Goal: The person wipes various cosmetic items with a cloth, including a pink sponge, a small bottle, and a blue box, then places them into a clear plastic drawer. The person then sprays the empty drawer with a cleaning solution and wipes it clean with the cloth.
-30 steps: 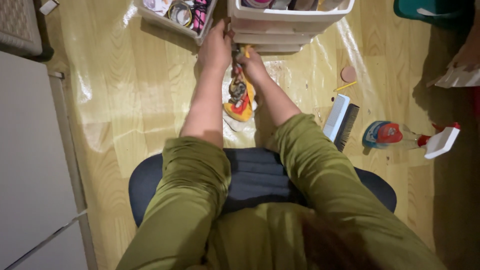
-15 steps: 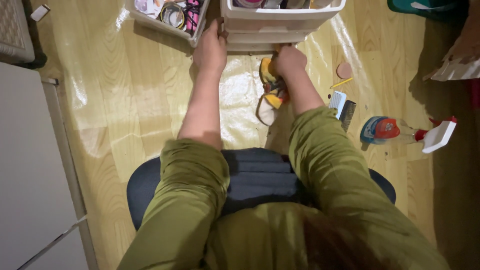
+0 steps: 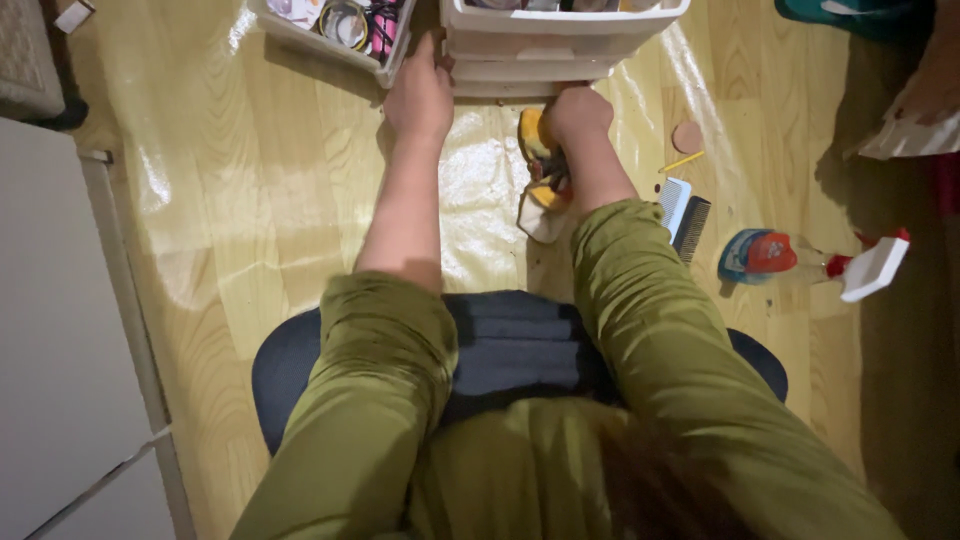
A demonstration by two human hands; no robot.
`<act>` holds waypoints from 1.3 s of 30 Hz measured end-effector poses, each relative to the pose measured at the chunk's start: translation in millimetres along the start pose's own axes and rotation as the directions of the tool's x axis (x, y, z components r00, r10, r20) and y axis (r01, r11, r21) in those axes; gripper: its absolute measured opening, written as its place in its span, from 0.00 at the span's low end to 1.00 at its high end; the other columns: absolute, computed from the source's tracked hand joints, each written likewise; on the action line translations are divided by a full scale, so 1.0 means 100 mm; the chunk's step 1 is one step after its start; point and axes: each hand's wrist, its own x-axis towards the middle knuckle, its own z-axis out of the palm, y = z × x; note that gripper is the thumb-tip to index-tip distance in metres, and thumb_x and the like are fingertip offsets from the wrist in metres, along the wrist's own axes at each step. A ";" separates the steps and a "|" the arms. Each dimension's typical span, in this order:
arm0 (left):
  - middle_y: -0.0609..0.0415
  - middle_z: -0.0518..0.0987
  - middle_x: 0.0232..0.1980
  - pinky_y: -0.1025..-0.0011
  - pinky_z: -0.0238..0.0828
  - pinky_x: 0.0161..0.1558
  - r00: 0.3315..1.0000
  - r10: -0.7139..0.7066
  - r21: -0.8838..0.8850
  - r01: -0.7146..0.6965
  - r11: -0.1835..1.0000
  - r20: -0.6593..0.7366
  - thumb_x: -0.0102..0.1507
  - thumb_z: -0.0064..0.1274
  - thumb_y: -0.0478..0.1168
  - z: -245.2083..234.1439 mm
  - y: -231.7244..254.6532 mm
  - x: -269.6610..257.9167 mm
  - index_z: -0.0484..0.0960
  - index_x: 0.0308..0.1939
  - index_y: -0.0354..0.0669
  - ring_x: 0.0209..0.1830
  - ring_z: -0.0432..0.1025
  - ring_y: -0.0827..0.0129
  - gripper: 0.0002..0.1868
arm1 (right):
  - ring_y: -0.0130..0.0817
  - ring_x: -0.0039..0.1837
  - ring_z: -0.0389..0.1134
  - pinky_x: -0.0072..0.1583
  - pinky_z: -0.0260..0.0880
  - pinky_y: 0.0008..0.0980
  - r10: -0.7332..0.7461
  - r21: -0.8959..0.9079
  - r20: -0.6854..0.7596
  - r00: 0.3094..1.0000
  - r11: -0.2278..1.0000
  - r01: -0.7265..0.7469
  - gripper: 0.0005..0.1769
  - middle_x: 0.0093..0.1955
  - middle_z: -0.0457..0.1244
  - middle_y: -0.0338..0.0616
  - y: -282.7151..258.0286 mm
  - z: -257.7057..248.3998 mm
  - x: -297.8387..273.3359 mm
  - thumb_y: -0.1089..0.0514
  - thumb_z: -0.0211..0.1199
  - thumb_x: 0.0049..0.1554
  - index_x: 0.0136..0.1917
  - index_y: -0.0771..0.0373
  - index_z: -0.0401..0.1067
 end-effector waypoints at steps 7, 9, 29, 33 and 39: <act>0.52 0.83 0.46 0.55 0.72 0.50 0.999 -0.036 0.038 0.035 0.999 0.010 0.66 0.46 0.37 -0.01 0.04 -0.01 0.73 0.66 0.65 0.50 0.78 0.57 0.25 | 0.53 0.59 0.69 0.58 0.68 0.48 -0.021 0.123 -0.054 0.998 0.992 0.028 0.35 0.58 0.66 0.59 0.23 0.14 -0.44 0.45 0.59 0.57 0.70 0.68 0.60; 0.51 0.83 0.47 0.55 0.72 0.51 0.999 -0.038 0.002 0.038 0.999 0.028 0.66 0.47 0.38 -0.04 0.07 -0.03 0.72 0.67 0.64 0.50 0.78 0.56 0.25 | 0.54 0.58 0.70 0.58 0.68 0.51 -0.113 0.089 -0.161 0.980 0.988 0.128 0.28 0.55 0.69 0.57 0.36 0.16 -0.59 0.48 0.58 0.60 0.70 0.62 0.64; 0.54 0.85 0.44 0.54 0.73 0.46 0.999 -0.027 0.056 0.026 0.998 0.018 0.66 0.45 0.38 0.06 0.01 0.03 0.70 0.67 0.64 0.47 0.79 0.57 0.25 | 0.51 0.40 0.73 0.41 0.69 0.47 -0.236 -0.246 -0.279 0.931 0.954 0.168 0.41 0.40 0.71 0.52 0.54 -0.13 -0.30 0.53 0.54 0.58 0.79 0.69 0.49; 0.54 0.85 0.44 0.53 0.73 0.45 0.999 -0.022 0.059 0.020 0.998 0.025 0.67 0.44 0.38 0.06 -0.02 0.02 0.72 0.66 0.66 0.47 0.79 0.56 0.23 | 0.51 0.42 0.73 0.42 0.70 0.48 -0.204 -0.234 -0.148 0.968 0.958 0.166 0.47 0.42 0.71 0.54 0.57 -0.17 -0.62 0.44 0.54 0.61 0.82 0.71 0.41; 0.50 0.84 0.44 0.53 0.72 0.44 0.998 0.027 0.115 -0.020 0.993 -0.052 0.64 0.47 0.38 0.14 -0.08 0.05 0.71 0.67 0.62 0.46 0.78 0.53 0.26 | 0.53 0.49 0.72 0.49 0.70 0.50 -0.235 -0.122 -0.154 0.960 0.968 0.218 0.39 0.47 0.70 0.55 0.82 0.08 -0.88 0.46 0.56 0.60 0.79 0.62 0.54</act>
